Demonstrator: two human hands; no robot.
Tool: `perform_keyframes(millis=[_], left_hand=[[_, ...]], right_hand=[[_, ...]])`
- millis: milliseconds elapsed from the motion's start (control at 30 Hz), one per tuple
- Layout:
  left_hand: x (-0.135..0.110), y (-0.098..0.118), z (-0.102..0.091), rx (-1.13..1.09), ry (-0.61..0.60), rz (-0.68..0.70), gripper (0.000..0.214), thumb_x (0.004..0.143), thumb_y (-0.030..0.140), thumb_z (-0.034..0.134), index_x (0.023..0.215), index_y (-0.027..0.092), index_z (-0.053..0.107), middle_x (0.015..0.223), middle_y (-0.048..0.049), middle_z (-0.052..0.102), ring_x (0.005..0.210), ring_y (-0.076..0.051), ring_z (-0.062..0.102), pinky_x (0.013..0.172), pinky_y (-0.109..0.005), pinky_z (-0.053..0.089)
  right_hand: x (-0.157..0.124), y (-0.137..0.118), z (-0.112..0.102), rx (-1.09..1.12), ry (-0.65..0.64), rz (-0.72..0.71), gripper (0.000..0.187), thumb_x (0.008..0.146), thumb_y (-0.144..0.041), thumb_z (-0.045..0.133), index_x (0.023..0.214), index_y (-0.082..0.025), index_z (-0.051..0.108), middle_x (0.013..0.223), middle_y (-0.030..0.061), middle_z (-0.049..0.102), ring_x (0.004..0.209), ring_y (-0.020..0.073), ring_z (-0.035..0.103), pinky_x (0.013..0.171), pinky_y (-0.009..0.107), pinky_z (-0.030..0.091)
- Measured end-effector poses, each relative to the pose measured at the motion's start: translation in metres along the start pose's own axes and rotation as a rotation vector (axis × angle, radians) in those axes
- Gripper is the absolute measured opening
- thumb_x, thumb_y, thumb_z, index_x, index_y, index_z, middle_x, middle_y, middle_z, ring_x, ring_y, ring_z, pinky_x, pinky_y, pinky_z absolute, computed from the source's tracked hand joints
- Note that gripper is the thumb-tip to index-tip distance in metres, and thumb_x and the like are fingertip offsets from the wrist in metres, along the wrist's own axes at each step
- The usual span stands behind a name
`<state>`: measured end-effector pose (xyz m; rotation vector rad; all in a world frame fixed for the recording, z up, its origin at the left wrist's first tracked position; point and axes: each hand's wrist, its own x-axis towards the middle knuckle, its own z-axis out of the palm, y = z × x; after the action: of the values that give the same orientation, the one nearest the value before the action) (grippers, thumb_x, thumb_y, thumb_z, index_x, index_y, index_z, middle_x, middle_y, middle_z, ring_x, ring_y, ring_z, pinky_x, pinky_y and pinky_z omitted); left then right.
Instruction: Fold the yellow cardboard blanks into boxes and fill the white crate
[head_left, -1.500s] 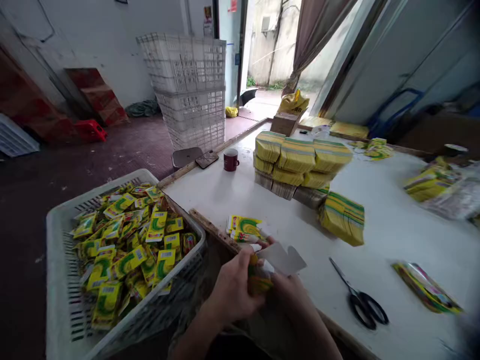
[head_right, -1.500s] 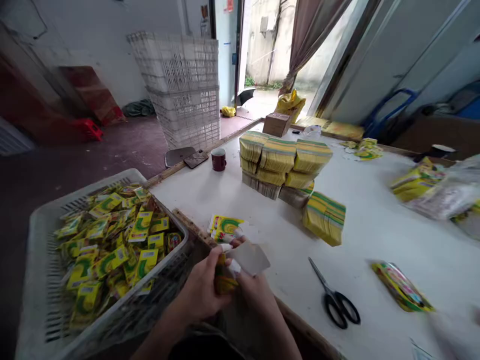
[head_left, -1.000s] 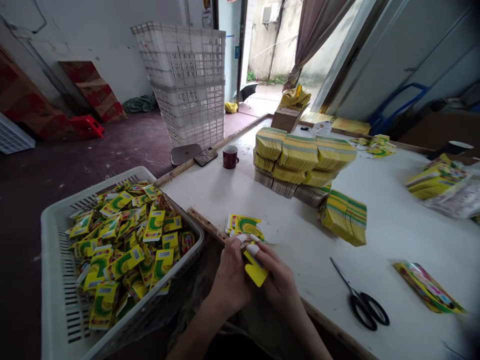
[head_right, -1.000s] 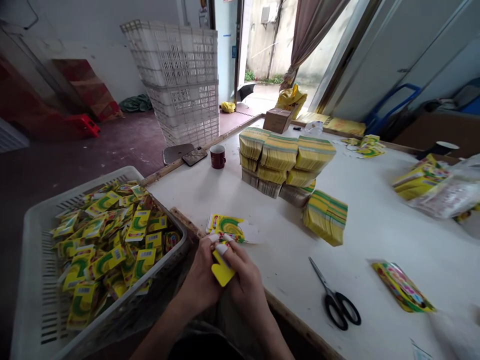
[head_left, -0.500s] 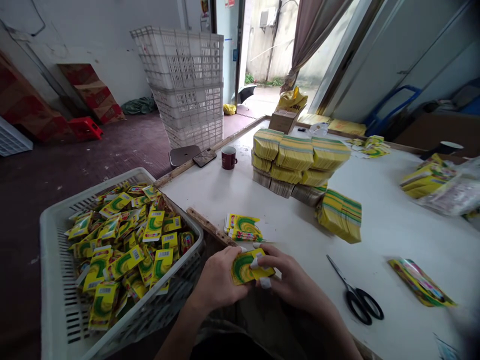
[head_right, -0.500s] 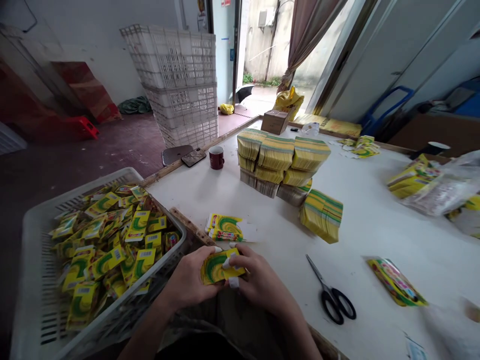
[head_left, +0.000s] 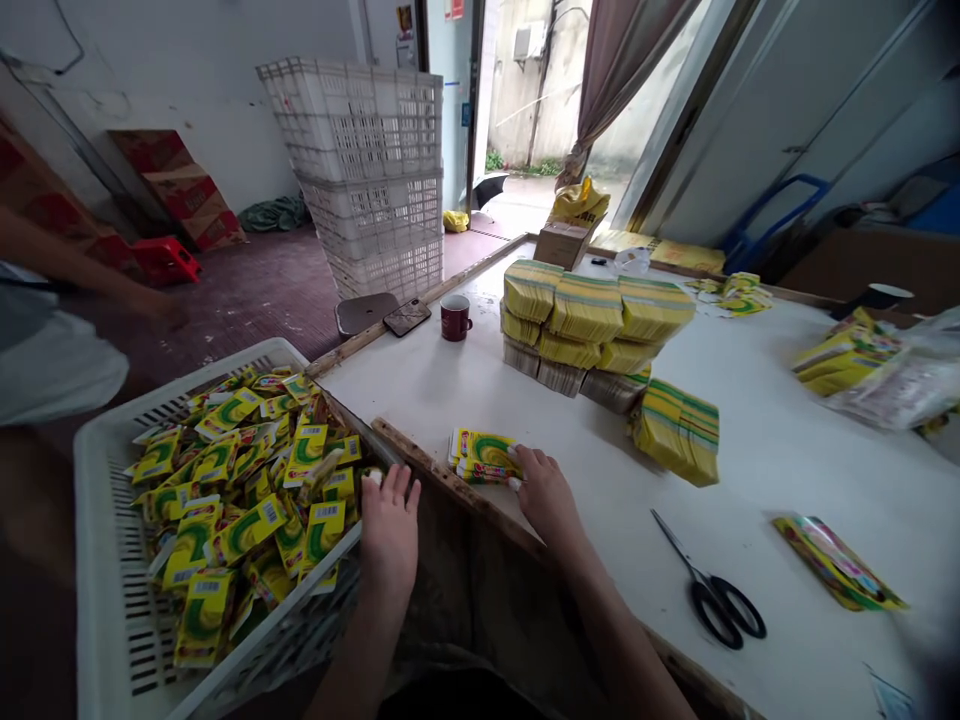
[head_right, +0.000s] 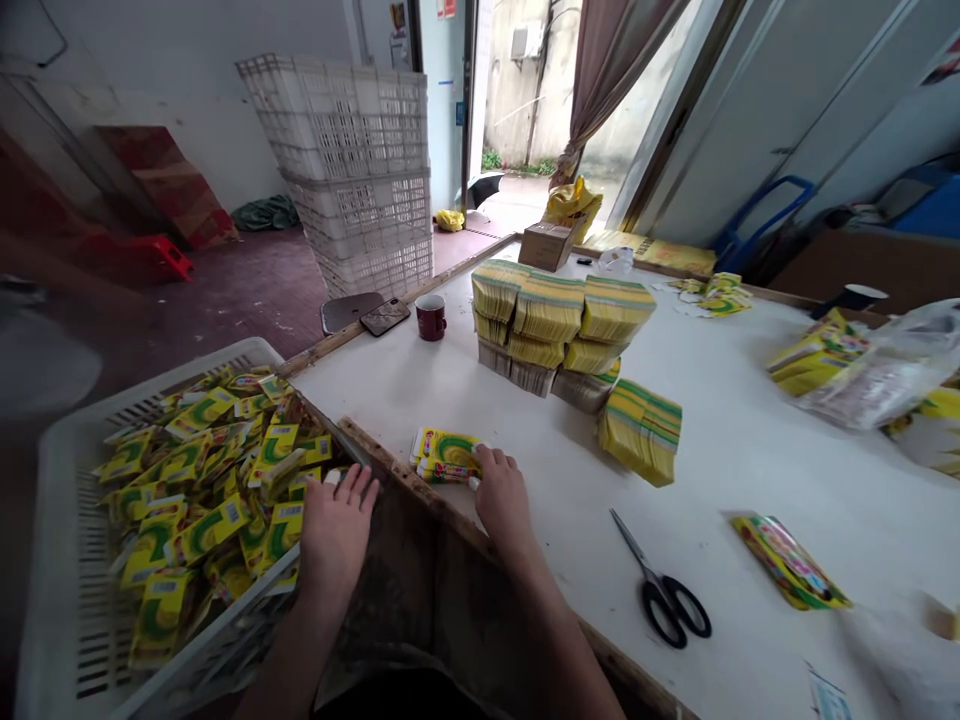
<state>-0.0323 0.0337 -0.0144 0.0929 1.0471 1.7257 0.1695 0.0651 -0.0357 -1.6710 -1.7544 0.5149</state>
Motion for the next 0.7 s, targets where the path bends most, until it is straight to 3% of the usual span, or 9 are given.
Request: perform_keyframes(millis=[233, 400, 467, 533, 600, 700], left_hand=[[-0.011, -0.026, -0.005, 0.164, -0.268, 0.005, 0.043, 0.083, 0.051, 0.062, 0.109, 0.018, 0.055, 0.117, -0.0124, 0.061, 0.109, -0.021, 0.059, 0.091, -0.035, 0.049], [-0.021, -0.032, 0.001, 0.174, -0.407, 0.087, 0.061, 0.077, 0.059, 0.065, 0.122, 0.021, 0.05, 0.128, -0.013, 0.055, 0.119, -0.024, 0.054, 0.097, -0.039, 0.046], [-0.027, -0.032, 0.007, 0.124, -0.483, 0.116, 0.068, 0.072, 0.066, 0.065, 0.123, 0.023, 0.051, 0.129, -0.0122, 0.055, 0.12, -0.027, 0.053, 0.099, -0.041, 0.045], [-0.032, -0.032, 0.013, 0.101, -0.524, 0.082, 0.067, 0.071, 0.073, 0.058, 0.114, 0.021, 0.057, 0.114, -0.0115, 0.062, 0.112, -0.029, 0.057, 0.095, -0.043, 0.048], [-0.035, -0.032, 0.019, 0.102, -0.508, 0.058, 0.064, 0.074, 0.076, 0.048, 0.101, 0.019, 0.06, 0.091, -0.0089, 0.063, 0.097, -0.027, 0.062, 0.086, -0.042, 0.051], [-0.036, -0.029, 0.023, 0.162, -0.418, 0.174, 0.051, 0.08, 0.071, 0.043, 0.085, 0.021, 0.054, 0.074, -0.0024, 0.052, 0.077, -0.02, 0.057, 0.077, -0.035, 0.051]], right_hand=[[-0.004, 0.0, 0.004, 0.041, 0.037, 0.008, 0.043, 0.068, 0.001, 0.048, 0.107, -0.017, 0.051, 0.095, 0.0101, 0.061, 0.09, 0.0256, 0.057, 0.084, 0.044, 0.047], [-0.015, -0.011, -0.004, 0.302, 0.089, 0.027, 0.036, 0.08, -0.017, 0.055, 0.111, -0.022, 0.038, 0.085, 0.0011, 0.057, 0.071, 0.0165, 0.059, 0.067, 0.032, 0.052], [-0.026, -0.025, -0.007, 0.557, -0.004, 0.021, 0.039, 0.08, -0.023, 0.061, 0.112, -0.024, 0.038, 0.086, 0.0001, 0.056, 0.073, 0.0154, 0.059, 0.067, 0.03, 0.052], [-0.039, -0.042, -0.008, 0.807, -0.191, 0.031, 0.045, 0.08, -0.026, 0.066, 0.116, -0.025, 0.04, 0.087, 0.0, 0.056, 0.074, 0.015, 0.059, 0.068, 0.029, 0.052], [-0.053, -0.057, -0.007, 0.948, -0.361, 0.054, 0.048, 0.081, -0.031, 0.068, 0.119, -0.026, 0.041, 0.089, 0.0002, 0.056, 0.074, 0.0142, 0.058, 0.067, 0.028, 0.049], [-0.066, -0.068, -0.003, 0.995, -0.409, 0.058, 0.055, 0.077, -0.036, 0.074, 0.121, -0.027, 0.042, 0.092, -0.0002, 0.055, 0.077, 0.0141, 0.057, 0.069, 0.027, 0.047]])
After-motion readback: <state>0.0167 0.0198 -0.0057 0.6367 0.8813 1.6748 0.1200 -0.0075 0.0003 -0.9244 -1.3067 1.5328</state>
